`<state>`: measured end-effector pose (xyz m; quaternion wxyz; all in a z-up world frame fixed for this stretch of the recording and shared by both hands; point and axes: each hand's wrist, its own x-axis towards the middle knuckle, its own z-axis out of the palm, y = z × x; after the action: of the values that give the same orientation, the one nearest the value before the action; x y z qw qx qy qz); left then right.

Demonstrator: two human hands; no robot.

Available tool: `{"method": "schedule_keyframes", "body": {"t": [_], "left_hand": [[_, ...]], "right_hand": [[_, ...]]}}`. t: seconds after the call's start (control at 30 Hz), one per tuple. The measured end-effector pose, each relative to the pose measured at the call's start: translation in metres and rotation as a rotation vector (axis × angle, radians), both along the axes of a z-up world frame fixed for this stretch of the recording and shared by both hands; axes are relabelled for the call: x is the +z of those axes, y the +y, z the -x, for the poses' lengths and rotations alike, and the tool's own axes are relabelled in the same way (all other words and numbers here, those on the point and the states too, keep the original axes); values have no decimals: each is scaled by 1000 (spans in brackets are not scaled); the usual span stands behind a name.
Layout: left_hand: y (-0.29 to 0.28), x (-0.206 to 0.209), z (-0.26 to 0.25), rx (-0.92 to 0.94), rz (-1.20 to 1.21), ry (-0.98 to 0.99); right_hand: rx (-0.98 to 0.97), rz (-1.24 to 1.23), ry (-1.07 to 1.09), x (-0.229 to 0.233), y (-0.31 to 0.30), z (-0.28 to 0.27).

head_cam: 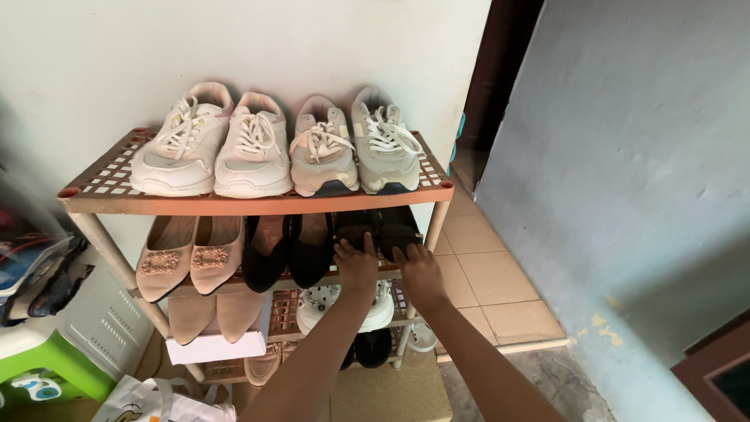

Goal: The person picks up a pair of white clogs from the floor and places them on a multi-tier shoe rack. They then pick up a pair of black slides from the floor and place them under a bench. The person continues to adjust and arrange various shoes on the rack, ensuring they are neatly organized.

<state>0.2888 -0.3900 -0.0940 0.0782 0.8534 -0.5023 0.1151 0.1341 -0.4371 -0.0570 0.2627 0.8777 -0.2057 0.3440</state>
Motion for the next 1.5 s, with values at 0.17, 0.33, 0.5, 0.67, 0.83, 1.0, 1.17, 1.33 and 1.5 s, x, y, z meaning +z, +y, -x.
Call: {"method": "schedule_keyframes", "body": {"t": [0.17, 0.33, 0.5, 0.67, 0.83, 1.0, 1.17, 1.33, 1.5], "left_hand": [[3, 2, 7, 15, -2, -13], [11, 14, 14, 25, -65, -70], [49, 48, 19, -150, 13, 124], [85, 41, -1, -270, 201, -32], [87, 14, -15, -337, 359, -321], [85, 9, -16, -320, 414, -408], [96, 16, -13, -312, 414, -258], [124, 15, -4, -322, 578, -73], [151, 28, 23, -320, 747, 372]], "right_hand": [[-10, -15, -26, -5, 2, -6], [-14, -11, -35, -10, 0, -11], [-9, -27, -62, 7, 24, 1], [75, -22, -138, 5, 26, 13], [97, -5, -161, 9, 26, 13], [73, -14, -124, 12, 31, 13], [149, -236, -285, 9, 39, 21], [99, -554, -725, 4, 64, 35], [17, -1871, -1204, 31, 80, 28]]}}
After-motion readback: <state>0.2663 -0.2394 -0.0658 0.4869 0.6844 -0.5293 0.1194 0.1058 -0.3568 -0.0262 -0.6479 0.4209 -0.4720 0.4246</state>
